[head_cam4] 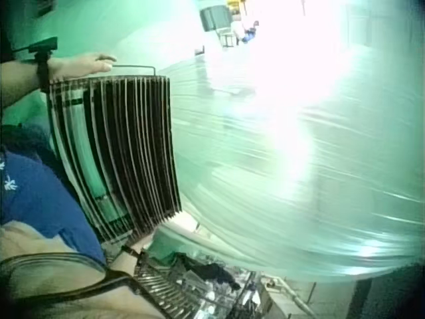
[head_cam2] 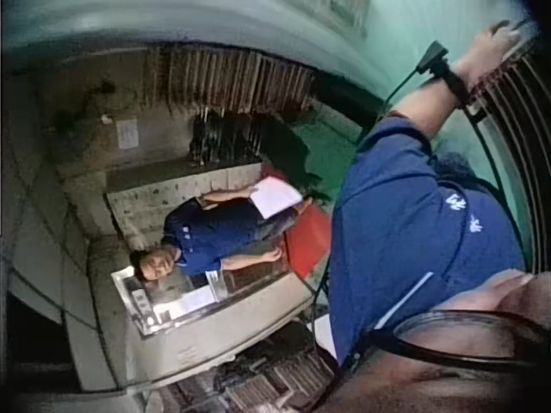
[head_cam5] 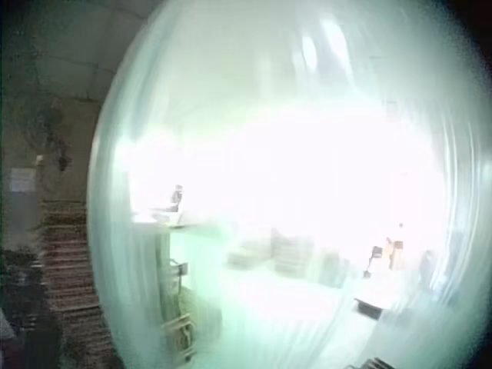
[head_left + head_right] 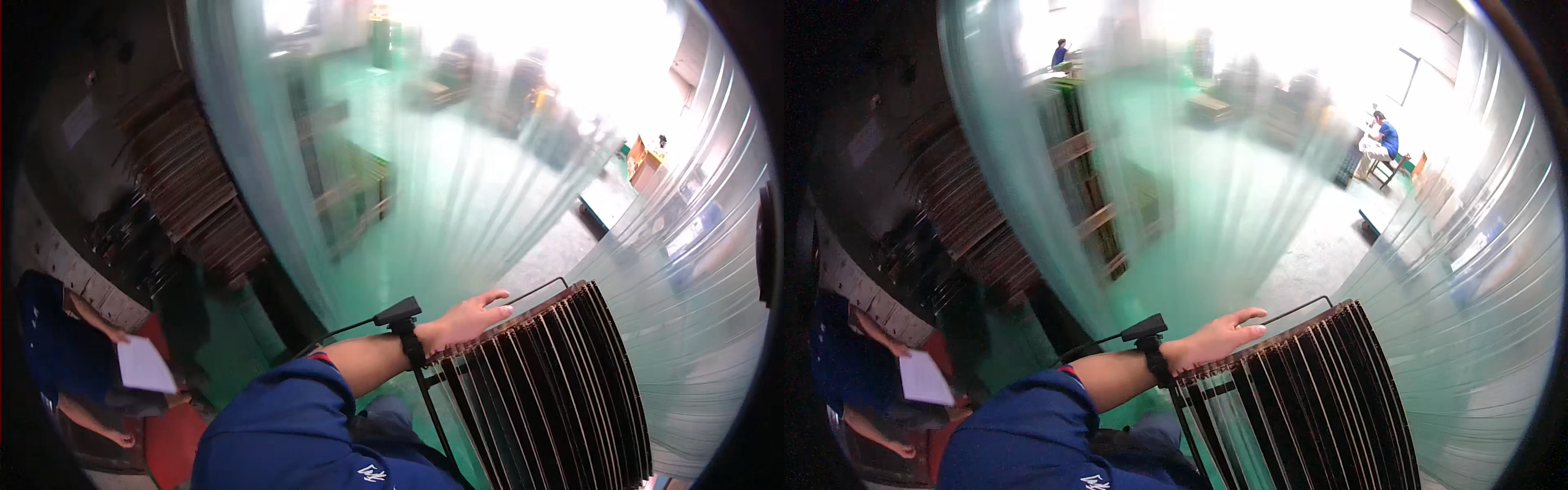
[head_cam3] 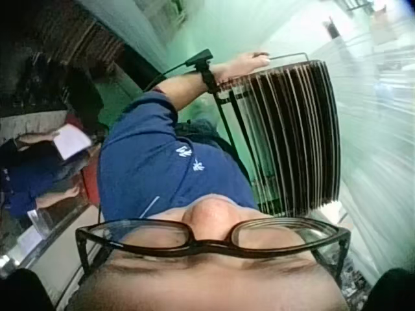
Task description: Manually picking up patterned industrial plates from a conveyor belt and loading them into vertical slots of a storage rack.
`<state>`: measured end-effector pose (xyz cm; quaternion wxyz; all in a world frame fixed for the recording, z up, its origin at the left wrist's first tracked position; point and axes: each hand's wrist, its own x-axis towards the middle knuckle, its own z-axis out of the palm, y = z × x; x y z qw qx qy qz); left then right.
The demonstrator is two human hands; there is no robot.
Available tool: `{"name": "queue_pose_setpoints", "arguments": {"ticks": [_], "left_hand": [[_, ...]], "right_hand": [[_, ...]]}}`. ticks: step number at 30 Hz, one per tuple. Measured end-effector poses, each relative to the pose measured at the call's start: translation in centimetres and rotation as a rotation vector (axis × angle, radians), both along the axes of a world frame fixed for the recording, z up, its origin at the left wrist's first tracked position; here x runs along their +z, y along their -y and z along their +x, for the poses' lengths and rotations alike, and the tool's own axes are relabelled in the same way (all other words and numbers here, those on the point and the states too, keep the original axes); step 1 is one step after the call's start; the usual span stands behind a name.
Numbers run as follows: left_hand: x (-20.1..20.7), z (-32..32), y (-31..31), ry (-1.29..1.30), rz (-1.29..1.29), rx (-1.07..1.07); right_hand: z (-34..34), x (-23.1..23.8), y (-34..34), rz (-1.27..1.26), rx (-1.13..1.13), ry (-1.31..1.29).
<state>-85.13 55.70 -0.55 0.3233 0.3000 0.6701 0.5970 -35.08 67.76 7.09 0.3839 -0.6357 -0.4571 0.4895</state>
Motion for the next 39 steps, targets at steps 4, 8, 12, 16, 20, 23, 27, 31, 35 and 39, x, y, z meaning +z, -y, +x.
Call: {"name": "queue_pose_setpoints", "arguments": {"ticks": [4,8,12,16,20,23,27,31,35,39], "left_hand": [[1.7,-0.3,0.5,0.085,-0.063,-0.11],[1.7,-0.6,0.2,0.048,-0.092,-0.113],[2.7,-1.5,0.3,0.091,-0.144,-0.174],[3.4,-2.3,-0.3,0.089,-0.167,-0.206],[0.6,-5.2,-3.7,0.05,-0.145,-0.205],[-1.1,-9.7,-7.3,0.056,-0.152,-0.169],[-2.1,-17.2,-9.7,0.06,-0.209,-0.053],[-3.2,-26.2,-11.6,0.031,-0.164,0.065],[-4.4,-36.9,-12.9,-0.017,-0.225,0.165],[-4.4,-50.3,-15.0,0.019,-0.253,0.199]], "right_hand": [[-1.2,0.7,1.7,0.006,-0.054,-0.012],[0.7,-0.5,1.6,0.021,-0.117,0.006],[9.1,-5.4,0.6,-0.089,-0.172,-0.144],[14.0,-8.0,2.7,-0.072,0.091,-0.154],[0.2,-4.3,3.2,-0.008,-0.101,-0.097],[-9.0,-3.2,-1.8,-0.027,-0.102,-0.108],[-16.0,-4.9,-11.4,-0.027,0.141,-0.041],[-24.6,-5.7,-20.7,0.02,0.381,-0.016],[-37.9,-6.6,-27.1,0.012,0.438,0.004],[-51.9,-7.0,-31.8,0.011,0.43,0.0]]}}
